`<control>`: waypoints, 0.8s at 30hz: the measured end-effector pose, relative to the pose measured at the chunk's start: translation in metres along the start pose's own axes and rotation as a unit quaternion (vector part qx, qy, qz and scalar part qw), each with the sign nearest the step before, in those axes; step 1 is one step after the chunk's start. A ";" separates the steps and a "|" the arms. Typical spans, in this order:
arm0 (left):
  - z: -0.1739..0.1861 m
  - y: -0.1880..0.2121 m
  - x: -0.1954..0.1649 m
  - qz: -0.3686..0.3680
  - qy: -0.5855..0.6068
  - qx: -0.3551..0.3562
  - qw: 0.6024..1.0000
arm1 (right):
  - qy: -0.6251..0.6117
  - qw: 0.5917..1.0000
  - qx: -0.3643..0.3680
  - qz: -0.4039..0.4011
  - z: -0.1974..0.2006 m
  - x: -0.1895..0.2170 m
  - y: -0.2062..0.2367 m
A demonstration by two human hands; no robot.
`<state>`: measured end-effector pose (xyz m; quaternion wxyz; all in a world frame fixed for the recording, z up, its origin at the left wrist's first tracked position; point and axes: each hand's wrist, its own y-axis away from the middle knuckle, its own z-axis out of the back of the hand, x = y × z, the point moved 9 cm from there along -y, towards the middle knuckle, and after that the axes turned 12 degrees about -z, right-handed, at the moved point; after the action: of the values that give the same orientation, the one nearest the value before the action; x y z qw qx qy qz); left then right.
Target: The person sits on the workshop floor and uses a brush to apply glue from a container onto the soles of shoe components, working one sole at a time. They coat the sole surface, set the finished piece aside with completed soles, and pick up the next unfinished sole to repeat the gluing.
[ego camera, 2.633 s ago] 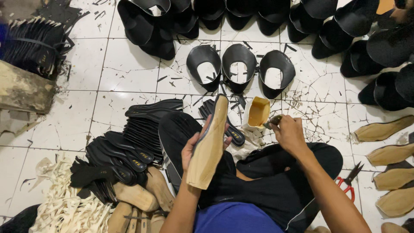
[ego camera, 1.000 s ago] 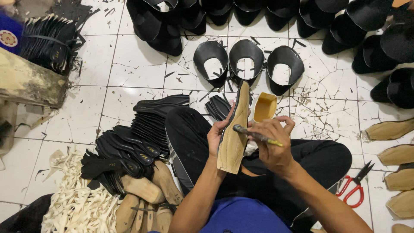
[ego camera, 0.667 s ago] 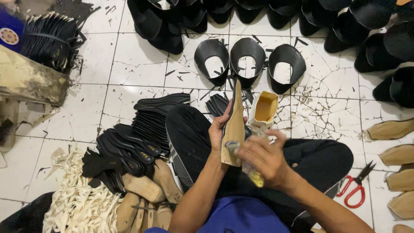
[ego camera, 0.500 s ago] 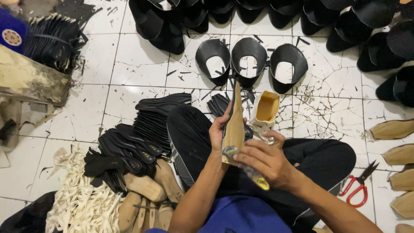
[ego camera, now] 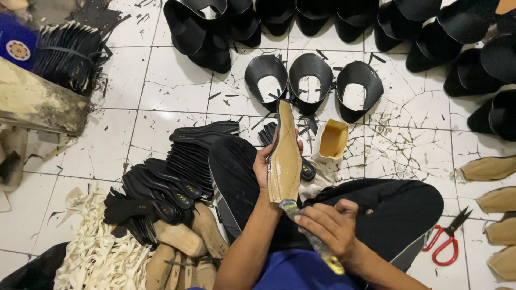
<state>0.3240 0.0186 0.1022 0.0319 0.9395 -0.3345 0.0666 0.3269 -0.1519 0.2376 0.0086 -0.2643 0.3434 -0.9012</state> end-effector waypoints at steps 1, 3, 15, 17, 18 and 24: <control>-0.008 0.001 0.002 0.011 0.018 0.018 1.000 | -0.013 0.999 -0.007 -0.031 0.002 -0.003 0.002; -0.020 0.004 0.008 0.026 0.034 0.044 0.998 | -0.110 0.988 0.000 -0.111 0.002 -0.022 0.000; -0.024 0.004 0.009 0.040 0.105 0.012 0.994 | -0.064 0.988 -0.065 -0.121 -0.012 -0.034 0.001; -0.024 -0.002 0.003 0.009 0.111 0.009 0.994 | -0.096 0.987 -0.043 -0.117 -0.016 -0.019 0.017; -0.024 -0.005 0.001 -0.013 0.081 0.013 0.997 | -0.104 0.988 -0.042 -0.106 -0.014 -0.014 0.023; -0.059 -0.006 0.018 0.046 0.112 0.098 0.988 | -0.164 0.961 -0.027 -0.222 -0.009 -0.043 0.034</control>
<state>0.3356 0.0178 0.1628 -0.0258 0.9083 -0.3636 0.2054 0.3540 -0.1639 0.1901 -0.1430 -0.4778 0.2944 -0.8152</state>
